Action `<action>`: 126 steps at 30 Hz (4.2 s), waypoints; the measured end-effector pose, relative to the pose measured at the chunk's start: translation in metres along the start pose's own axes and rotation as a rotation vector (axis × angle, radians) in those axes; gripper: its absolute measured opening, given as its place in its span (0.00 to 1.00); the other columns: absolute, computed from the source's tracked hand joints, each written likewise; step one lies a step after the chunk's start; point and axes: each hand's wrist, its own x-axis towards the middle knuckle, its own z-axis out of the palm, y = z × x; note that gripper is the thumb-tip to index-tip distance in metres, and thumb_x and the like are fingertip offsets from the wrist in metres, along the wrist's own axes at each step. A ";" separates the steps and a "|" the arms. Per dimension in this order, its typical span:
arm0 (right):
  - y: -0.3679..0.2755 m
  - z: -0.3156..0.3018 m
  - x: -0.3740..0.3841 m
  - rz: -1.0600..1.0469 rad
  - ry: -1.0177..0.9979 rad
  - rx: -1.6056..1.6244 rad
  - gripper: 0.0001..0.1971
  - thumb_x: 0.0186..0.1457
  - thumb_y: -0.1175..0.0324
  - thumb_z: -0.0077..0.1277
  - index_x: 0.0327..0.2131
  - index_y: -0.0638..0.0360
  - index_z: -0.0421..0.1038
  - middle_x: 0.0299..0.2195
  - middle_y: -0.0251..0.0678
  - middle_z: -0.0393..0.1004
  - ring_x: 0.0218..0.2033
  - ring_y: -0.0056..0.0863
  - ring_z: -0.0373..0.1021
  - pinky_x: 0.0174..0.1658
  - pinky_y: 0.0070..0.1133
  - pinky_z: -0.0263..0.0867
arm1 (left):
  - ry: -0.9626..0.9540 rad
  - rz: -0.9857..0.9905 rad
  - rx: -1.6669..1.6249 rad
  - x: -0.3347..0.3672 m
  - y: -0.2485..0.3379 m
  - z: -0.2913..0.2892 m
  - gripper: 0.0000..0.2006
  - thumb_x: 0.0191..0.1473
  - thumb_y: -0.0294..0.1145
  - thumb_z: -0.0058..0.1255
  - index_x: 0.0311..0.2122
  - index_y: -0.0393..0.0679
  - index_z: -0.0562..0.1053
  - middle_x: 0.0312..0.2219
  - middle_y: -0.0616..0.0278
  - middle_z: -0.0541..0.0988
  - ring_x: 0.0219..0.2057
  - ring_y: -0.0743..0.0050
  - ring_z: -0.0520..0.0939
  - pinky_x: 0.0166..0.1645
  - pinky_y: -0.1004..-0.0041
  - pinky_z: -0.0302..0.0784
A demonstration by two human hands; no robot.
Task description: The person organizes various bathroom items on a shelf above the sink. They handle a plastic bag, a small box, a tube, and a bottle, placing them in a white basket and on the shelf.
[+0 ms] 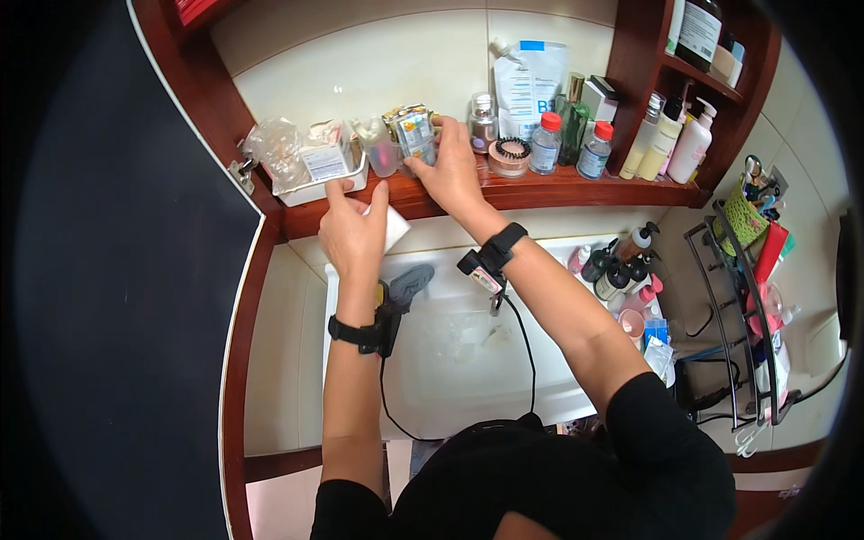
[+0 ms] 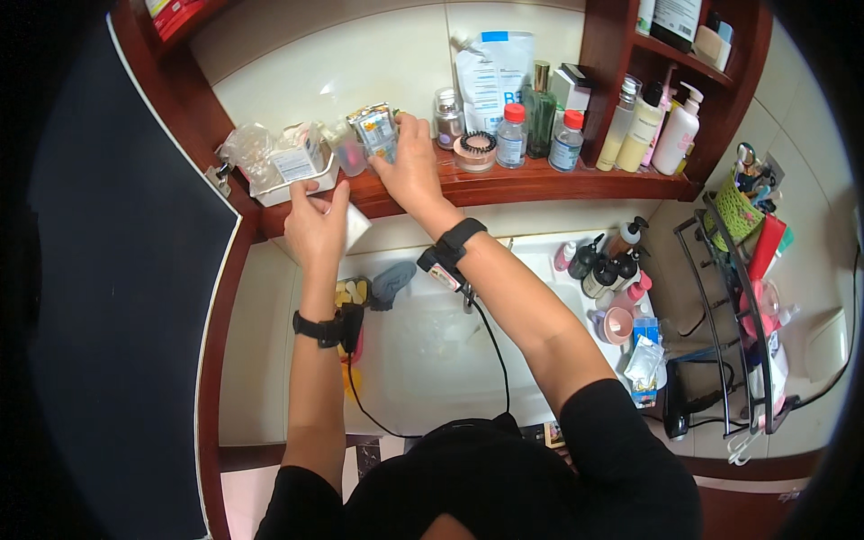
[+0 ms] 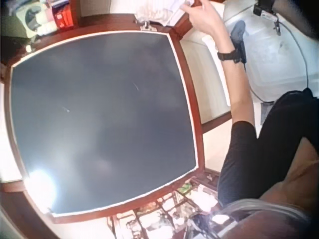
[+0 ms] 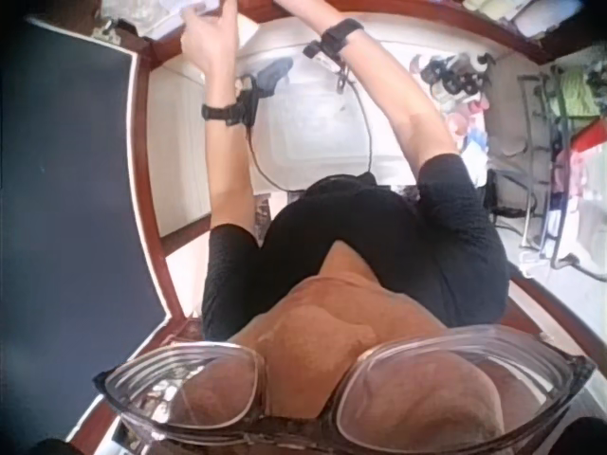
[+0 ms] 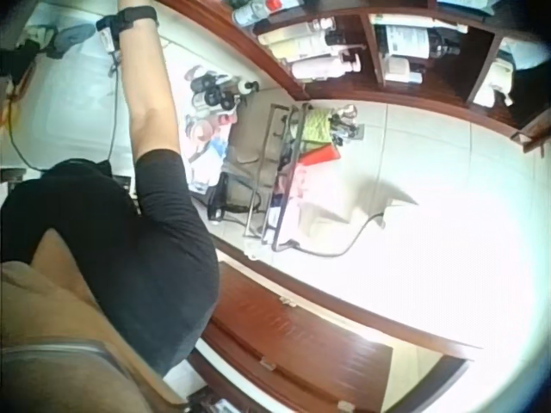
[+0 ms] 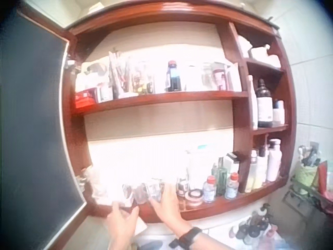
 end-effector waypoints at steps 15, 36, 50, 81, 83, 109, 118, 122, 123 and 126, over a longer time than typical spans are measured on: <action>0.031 -0.015 -0.005 -0.119 0.092 -0.061 0.12 0.49 0.81 0.58 0.39 0.66 0.74 0.35 0.44 0.73 0.33 0.37 0.74 0.38 0.30 0.71 | -0.105 0.084 -0.177 -0.019 -0.014 -0.011 0.21 0.61 0.52 0.55 0.36 0.40 0.78 0.23 0.54 0.80 0.28 0.51 0.82 0.36 0.61 0.75; 0.038 -0.123 -0.061 0.074 0.196 -0.079 0.17 0.50 0.80 0.59 0.45 0.66 0.72 0.39 0.40 0.73 0.25 0.22 0.71 0.32 0.21 0.69 | -0.342 0.462 -0.056 -0.006 0.101 0.088 0.30 0.46 0.50 0.66 0.49 0.41 0.74 0.39 0.52 0.85 0.42 0.51 0.85 0.44 0.59 0.80; 0.042 -0.160 -0.078 0.068 0.155 -0.030 0.17 0.50 0.80 0.60 0.45 0.64 0.73 0.37 0.36 0.72 0.25 0.19 0.68 0.31 0.18 0.67 | -0.236 0.322 0.008 -0.012 0.090 0.068 0.31 0.47 0.52 0.65 0.53 0.45 0.72 0.35 0.55 0.86 0.38 0.50 0.86 0.41 0.55 0.80; 0.021 -0.065 0.057 -0.002 -0.200 -0.456 0.22 0.52 0.68 0.62 0.44 0.66 0.61 0.41 0.58 0.75 0.44 0.57 0.74 0.46 0.42 0.72 | -0.741 -0.225 -0.912 -0.051 0.019 -0.006 0.24 0.52 0.28 0.65 0.52 0.37 0.69 0.44 0.61 0.78 0.45 0.69 0.79 0.52 0.66 0.75; 0.025 -0.067 0.053 -0.037 -0.172 -0.447 0.22 0.52 0.65 0.63 0.42 0.67 0.63 0.42 0.57 0.75 0.43 0.57 0.74 0.47 0.41 0.72 | -0.626 -0.060 -0.766 -0.053 0.019 0.003 0.20 0.52 0.29 0.65 0.48 0.33 0.73 0.40 0.59 0.80 0.41 0.67 0.81 0.48 0.66 0.76; -0.015 -0.239 -0.078 0.105 0.060 -0.051 0.23 0.53 0.65 0.65 0.47 0.67 0.69 0.35 0.43 0.73 0.29 0.32 0.69 0.35 0.27 0.68 | -0.210 0.456 0.516 0.041 0.151 0.136 0.09 0.53 0.26 0.53 0.36 0.41 0.85 0.36 0.48 0.85 0.40 0.49 0.87 0.42 0.61 0.85; -0.004 -0.251 -0.095 0.132 0.042 -0.042 0.24 0.52 0.67 0.66 0.49 0.66 0.69 0.34 0.38 0.71 0.24 0.24 0.62 0.30 0.24 0.64 | -0.406 0.497 0.442 0.070 0.110 0.154 0.12 0.46 0.26 0.56 0.37 0.41 0.84 0.33 0.39 0.83 0.39 0.41 0.85 0.46 0.56 0.81; -0.002 -0.242 -0.095 0.138 0.019 -0.022 0.24 0.51 0.67 0.66 0.49 0.66 0.70 0.33 0.38 0.70 0.24 0.24 0.61 0.30 0.23 0.63 | -0.406 0.566 0.369 0.061 0.101 0.157 0.12 0.45 0.26 0.58 0.38 0.43 0.85 0.30 0.40 0.82 0.35 0.42 0.85 0.45 0.57 0.80; -0.002 -0.240 -0.095 0.151 0.012 -0.015 0.24 0.51 0.67 0.66 0.49 0.66 0.70 0.33 0.37 0.70 0.24 0.24 0.61 0.29 0.23 0.63 | -0.424 0.580 0.338 0.058 0.100 0.156 0.13 0.46 0.26 0.58 0.39 0.43 0.84 0.30 0.40 0.82 0.35 0.42 0.85 0.45 0.58 0.80; 0.002 -0.235 -0.096 0.138 0.011 0.016 0.24 0.51 0.68 0.66 0.49 0.66 0.70 0.33 0.37 0.70 0.24 0.23 0.61 0.29 0.23 0.63 | -0.510 0.593 0.249 0.040 0.112 0.136 0.14 0.48 0.26 0.58 0.41 0.43 0.84 0.32 0.41 0.83 0.35 0.42 0.85 0.46 0.58 0.80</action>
